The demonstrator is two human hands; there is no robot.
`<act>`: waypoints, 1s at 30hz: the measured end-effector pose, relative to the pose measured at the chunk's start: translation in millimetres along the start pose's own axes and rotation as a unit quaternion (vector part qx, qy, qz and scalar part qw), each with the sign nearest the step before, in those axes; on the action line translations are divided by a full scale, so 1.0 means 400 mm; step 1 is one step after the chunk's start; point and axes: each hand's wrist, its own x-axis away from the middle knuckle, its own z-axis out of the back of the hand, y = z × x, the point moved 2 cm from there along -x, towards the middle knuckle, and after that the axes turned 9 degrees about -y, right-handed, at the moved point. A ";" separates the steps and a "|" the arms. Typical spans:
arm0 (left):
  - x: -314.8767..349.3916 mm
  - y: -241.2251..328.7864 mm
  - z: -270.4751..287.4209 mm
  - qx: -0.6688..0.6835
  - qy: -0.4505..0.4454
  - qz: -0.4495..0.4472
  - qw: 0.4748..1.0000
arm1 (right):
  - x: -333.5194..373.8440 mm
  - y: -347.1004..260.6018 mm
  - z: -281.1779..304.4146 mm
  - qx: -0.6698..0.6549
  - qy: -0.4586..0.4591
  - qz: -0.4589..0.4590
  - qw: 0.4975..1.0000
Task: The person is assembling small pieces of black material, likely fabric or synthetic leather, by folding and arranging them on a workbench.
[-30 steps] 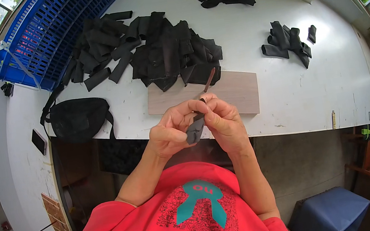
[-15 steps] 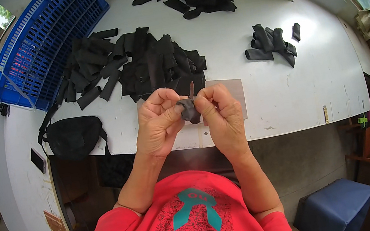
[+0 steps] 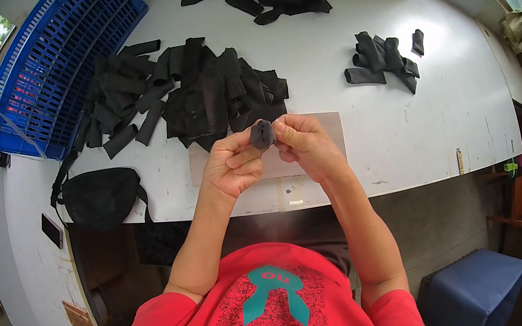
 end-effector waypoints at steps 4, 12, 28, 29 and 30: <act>-0.005 -0.007 0.019 -0.034 -0.026 -0.025 0.999 | -0.003 0.034 0.012 -0.005 0.008 0.010 1.000; 0.048 -0.047 -0.137 -0.492 -0.051 -0.220 0.841 | -0.031 -0.038 0.010 0.075 -0.066 0.063 0.993; 0.010 -0.015 0.004 -0.065 -0.137 -0.070 0.986 | -0.025 0.001 0.014 0.172 -0.022 0.029 0.984; 0.003 -0.012 0.036 -0.106 -0.112 -0.079 0.985 | -0.035 0.034 0.035 0.172 -0.009 -0.008 0.985; 0.002 -0.012 0.066 -0.177 -0.061 -0.084 0.979 | -0.032 0.084 0.055 0.036 0.005 -0.033 0.999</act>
